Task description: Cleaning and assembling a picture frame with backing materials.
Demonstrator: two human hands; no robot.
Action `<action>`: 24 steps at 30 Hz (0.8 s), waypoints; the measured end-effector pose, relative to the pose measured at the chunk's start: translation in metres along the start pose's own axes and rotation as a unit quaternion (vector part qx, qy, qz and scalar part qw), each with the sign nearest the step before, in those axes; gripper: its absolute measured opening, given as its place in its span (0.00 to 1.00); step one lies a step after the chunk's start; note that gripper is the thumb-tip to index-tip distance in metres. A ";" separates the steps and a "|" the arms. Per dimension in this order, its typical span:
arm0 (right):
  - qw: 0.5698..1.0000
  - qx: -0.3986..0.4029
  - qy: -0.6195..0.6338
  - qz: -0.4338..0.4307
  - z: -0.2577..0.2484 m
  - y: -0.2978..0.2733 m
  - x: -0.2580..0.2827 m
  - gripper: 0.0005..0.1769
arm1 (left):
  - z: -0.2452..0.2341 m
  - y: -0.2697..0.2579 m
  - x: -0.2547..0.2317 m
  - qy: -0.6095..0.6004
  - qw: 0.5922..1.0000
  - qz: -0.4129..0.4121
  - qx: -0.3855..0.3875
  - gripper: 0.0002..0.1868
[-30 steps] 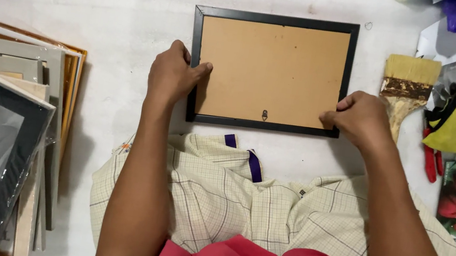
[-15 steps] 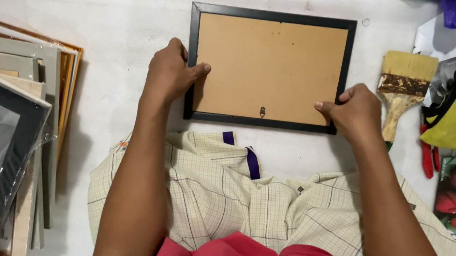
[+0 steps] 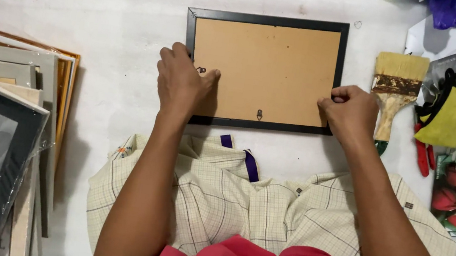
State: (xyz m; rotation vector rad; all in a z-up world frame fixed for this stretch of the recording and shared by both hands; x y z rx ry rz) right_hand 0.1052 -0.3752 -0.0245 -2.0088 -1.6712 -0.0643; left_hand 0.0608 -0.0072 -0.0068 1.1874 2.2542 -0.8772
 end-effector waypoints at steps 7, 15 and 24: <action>0.998 -0.028 0.037 -0.037 0.007 0.006 -0.007 0.13 | 0.001 0.005 0.009 -0.014 1.000 -0.013 0.007 0.35; 0.993 -0.004 0.116 -0.003 -0.002 -0.009 0.002 0.11 | -0.002 0.008 0.012 -0.040 0.998 -0.023 0.047 0.35; 0.996 -0.025 0.072 -0.046 0.013 0.009 -0.013 0.10 | 0.002 0.008 0.016 -0.042 0.998 -0.030 0.043 0.38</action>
Point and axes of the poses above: each hand's wrist, its own y-axis towards the middle knuckle, its own z-axis out of the palm, x = y × z, the point moved 7 cm from there along y, towards the middle knuckle, and after that the axes turned 8 degrees about -y, right-handed, at the moved point
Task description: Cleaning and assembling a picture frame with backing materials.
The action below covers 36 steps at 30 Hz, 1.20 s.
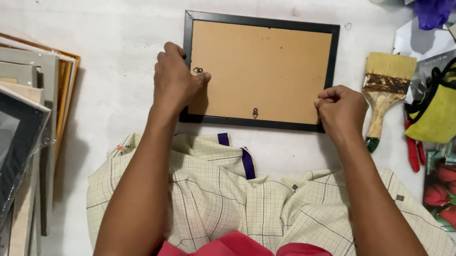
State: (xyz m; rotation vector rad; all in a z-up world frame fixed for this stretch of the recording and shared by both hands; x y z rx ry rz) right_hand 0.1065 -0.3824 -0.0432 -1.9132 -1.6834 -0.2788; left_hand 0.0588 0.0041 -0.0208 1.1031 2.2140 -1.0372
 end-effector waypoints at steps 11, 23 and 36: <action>0.997 0.038 -0.065 0.016 -0.012 -0.003 0.026 0.16 | -0.012 0.011 0.018 -0.007 1.000 -0.005 -0.007 0.24; 0.974 -0.034 -0.138 -0.175 -0.023 0.004 0.070 0.30 | -0.005 0.004 -0.006 0.036 0.999 0.013 -0.038 0.35; 0.962 0.074 -0.249 -0.087 -0.002 0.007 0.063 0.44 | -0.004 0.002 -0.008 0.028 0.999 0.011 -0.023 0.37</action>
Point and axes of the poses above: each hand's wrist, its own y-axis towards the middle knuckle, its own z-axis out of the palm, x = y × z, the point moved 7 cm from there along y, towards the middle knuckle, and after that the axes turned 8 degrees about -y, right-handed, at the moved point
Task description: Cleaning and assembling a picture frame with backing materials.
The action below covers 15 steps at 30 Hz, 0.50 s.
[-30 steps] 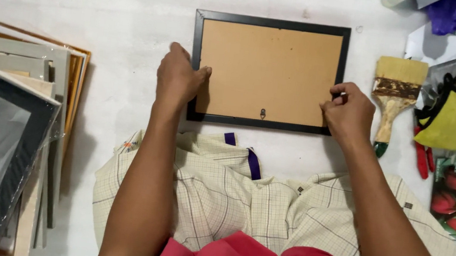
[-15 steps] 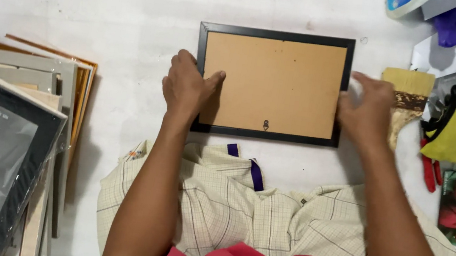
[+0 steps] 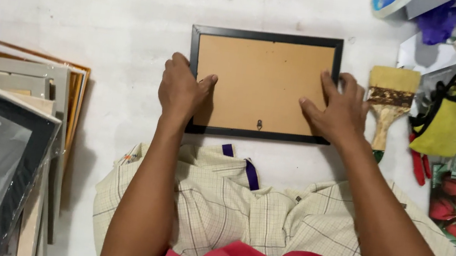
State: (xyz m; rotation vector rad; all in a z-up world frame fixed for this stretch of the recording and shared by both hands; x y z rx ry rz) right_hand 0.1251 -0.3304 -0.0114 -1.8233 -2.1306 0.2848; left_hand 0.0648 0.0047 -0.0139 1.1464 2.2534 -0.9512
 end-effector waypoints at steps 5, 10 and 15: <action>0.999 0.030 0.016 -0.006 0.005 0.001 -0.003 0.44 | 0.004 0.008 0.013 0.010 1.000 0.000 -0.001 0.37; 0.992 -0.050 0.105 0.040 0.014 0.011 -0.070 0.37 | -0.017 -0.012 0.008 0.000 1.000 0.011 -0.015 0.35; 0.960 0.059 0.003 0.273 0.015 -0.027 -0.145 0.47 | -0.034 -0.050 0.033 0.102 0.978 -0.161 0.079 0.69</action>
Point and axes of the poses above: each hand's wrist, its own y-axis towards the middle knuckle, its own z-axis out of the palm, x = y × z, the point moved 7 cm from there along y, towards the middle knuckle, and after that the axes turned 8 degrees about -y, right-handed, at the moved point
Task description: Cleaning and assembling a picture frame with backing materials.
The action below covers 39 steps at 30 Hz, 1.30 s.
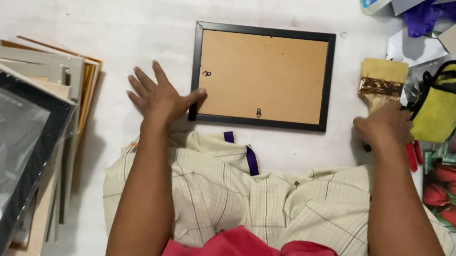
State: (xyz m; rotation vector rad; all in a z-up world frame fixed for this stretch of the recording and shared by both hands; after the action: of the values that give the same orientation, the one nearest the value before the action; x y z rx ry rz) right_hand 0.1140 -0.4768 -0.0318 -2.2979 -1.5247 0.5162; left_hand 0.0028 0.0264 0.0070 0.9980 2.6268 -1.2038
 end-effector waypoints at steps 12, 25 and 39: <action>0.860 -0.003 0.488 -0.152 -0.089 -0.085 0.044 0.13 | 0.033 0.025 0.020 0.071 0.996 -0.012 0.055 0.75; 0.751 -0.113 0.421 -0.496 -0.067 -0.187 0.139 0.10 | 0.040 0.045 0.030 0.027 0.996 -0.054 0.063 0.69; 0.934 -0.154 0.243 -0.210 -0.117 -0.115 0.053 0.03 | 0.032 0.032 0.023 0.036 0.995 -0.055 0.076 0.76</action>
State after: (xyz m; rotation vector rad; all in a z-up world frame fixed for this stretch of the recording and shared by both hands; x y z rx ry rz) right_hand 0.0962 -0.3944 0.1185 -1.9890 -1.8384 -0.4041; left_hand -0.0019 0.0317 -0.0435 0.9473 2.7109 -1.4384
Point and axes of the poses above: each hand's wrist, its own y-axis towards the middle knuckle, its own z-axis out of the palm, x = y × z, the point moved 7 cm from there along y, towards the middle knuckle, and after that the axes turned 8 degrees about -y, right-handed, at the moved point
